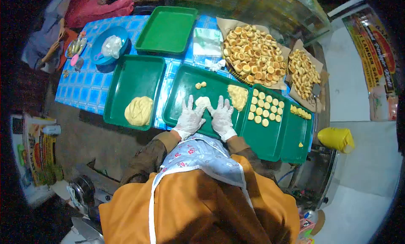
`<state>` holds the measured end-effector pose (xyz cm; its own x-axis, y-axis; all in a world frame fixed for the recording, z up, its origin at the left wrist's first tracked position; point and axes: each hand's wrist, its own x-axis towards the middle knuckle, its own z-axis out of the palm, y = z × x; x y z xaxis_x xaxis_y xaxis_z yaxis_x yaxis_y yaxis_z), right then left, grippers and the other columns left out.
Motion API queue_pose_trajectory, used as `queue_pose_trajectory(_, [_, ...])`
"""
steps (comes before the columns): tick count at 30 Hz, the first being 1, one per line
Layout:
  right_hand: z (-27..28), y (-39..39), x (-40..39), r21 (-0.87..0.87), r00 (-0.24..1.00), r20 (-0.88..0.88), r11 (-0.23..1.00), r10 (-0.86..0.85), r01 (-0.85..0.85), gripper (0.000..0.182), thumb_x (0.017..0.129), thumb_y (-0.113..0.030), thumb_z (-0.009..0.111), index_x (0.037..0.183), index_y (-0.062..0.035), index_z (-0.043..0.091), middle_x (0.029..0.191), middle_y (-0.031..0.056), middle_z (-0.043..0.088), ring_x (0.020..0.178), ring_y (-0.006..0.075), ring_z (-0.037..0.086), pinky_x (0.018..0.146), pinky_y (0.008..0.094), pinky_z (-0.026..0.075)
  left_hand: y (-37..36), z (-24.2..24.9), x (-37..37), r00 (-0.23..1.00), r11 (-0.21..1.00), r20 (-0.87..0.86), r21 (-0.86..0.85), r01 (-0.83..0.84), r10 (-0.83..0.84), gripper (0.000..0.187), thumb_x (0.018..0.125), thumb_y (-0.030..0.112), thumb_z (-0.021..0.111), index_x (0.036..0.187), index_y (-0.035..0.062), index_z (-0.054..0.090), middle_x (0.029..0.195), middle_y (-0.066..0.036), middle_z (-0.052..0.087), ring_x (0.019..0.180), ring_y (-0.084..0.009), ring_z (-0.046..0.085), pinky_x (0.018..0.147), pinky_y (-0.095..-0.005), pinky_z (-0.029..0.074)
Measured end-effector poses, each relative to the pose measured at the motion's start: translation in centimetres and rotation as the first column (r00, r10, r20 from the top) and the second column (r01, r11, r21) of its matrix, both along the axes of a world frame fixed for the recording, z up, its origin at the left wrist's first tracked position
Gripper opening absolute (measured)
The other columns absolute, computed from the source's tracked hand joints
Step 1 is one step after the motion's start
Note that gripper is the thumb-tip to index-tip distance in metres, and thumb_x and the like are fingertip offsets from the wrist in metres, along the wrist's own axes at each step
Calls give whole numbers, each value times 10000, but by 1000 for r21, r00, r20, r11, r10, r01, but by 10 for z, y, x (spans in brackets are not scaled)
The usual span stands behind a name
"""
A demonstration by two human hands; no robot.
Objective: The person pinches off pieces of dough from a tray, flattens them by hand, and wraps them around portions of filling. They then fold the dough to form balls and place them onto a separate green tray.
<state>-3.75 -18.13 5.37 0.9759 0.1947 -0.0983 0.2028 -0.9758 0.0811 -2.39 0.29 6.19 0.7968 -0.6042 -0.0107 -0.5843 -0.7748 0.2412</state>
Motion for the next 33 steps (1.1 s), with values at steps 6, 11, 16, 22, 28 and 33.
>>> queue_pose_trajectory(6, [28,-26,17,362,992,58,928,-116,87,509,852,-100,597,1345,-208,657,1396,285,531,1237,479,532,1013,577,432,-23,-6,8,993,996,99,-70,-53,60,724,943,369,642,1543,43,400,1616,-154,368,1441,-559,292,1123,-749,196])
queue_pose_trajectory(11, [57,-108,16,681,872,166,693,-461,237,243,998,-99,543,1134,-6,721,1016,164,750,927,265,726,821,349,558,-23,-16,16,998,1000,57,9,-20,20,772,942,439,637,1560,56,378,1626,-115,364,1459,-543,275,1138,-723,211])
queue_pose_trajectory(16, [2,-152,-19,913,814,-49,305,-579,272,282,928,-12,638,1196,38,712,1103,107,759,997,192,708,892,307,554,-34,-9,14,997,1000,79,21,4,-6,790,955,479,605,1572,56,350,1619,-124,369,1477,-533,240,1140,-725,208])
queue_pose_trajectory(22, [7,-81,-29,561,966,169,825,-194,67,205,923,-62,565,1042,-56,732,944,164,738,868,367,712,792,452,575,-38,-6,12,999,998,29,47,44,-45,782,967,492,585,1580,73,340,1623,-110,366,1486,-519,232,1114,-726,269])
queue_pose_trajectory(28, [-14,-18,-31,218,986,154,971,59,-93,183,871,-138,582,1024,-78,662,974,127,603,895,284,621,628,379,551,-36,-5,10,996,984,36,159,75,-82,767,973,478,583,1591,99,330,1656,-88,313,1482,-526,234,1086,-740,294])
queue_pose_trajectory(33, [-29,-41,-32,428,989,138,904,-57,-8,173,824,-92,610,946,-115,731,931,97,659,934,297,618,649,414,537,-35,1,7,993,983,66,162,83,-95,764,974,463,589,1591,91,334,1659,-88,305,1483,-533,225,1094,-748,277])
